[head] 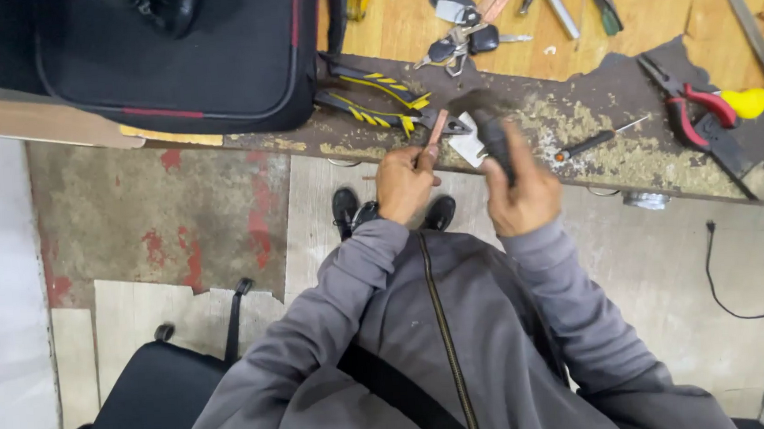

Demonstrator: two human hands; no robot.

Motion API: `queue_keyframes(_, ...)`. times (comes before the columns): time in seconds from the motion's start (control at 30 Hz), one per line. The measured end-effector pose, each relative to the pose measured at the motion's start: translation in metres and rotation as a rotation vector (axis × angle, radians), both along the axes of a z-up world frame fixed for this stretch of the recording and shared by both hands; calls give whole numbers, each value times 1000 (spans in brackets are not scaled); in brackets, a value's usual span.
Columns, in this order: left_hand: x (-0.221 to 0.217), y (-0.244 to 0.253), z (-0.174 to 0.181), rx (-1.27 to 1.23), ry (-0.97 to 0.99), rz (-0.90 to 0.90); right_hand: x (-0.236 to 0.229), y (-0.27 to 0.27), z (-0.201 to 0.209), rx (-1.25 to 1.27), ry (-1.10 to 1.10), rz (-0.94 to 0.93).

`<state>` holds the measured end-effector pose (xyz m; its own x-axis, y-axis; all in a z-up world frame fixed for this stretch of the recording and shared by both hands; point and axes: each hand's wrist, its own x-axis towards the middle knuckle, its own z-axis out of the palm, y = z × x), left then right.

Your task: A person uses a file, pliers, and a hammer to shape and smooth a copper strip on a workbench in a workshop.

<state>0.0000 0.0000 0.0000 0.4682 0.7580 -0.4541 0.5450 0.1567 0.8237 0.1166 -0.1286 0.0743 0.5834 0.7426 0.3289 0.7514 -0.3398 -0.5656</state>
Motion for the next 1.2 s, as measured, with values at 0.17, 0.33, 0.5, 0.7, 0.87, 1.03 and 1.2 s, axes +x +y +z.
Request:
queue_keyframes(0.17,0,-1,3,9,0,2,-1,-8,-49,95,-181,-134)
queue_keyframes(0.33,-3,-4,4,12,-34,5,2,-5,0,182,115,32)
queue_keyframes(0.5,-19,-9,58,303,-575,-23,-8,-16,12,667,678,83)
queue_keyframes(0.7,-18,-6,97,380,-910,-138,-3,2,43,722,920,229)
queue_keyframes(0.87,-16,-5,104,357,-914,-142,-13,4,58,627,733,191)
queue_keyframes(1.03,-9,-1,76,284,-718,-133,3,28,27,554,400,40)
queue_keyframes(1.2,10,20,24,56,-144,-93,17,14,-12,264,176,96)
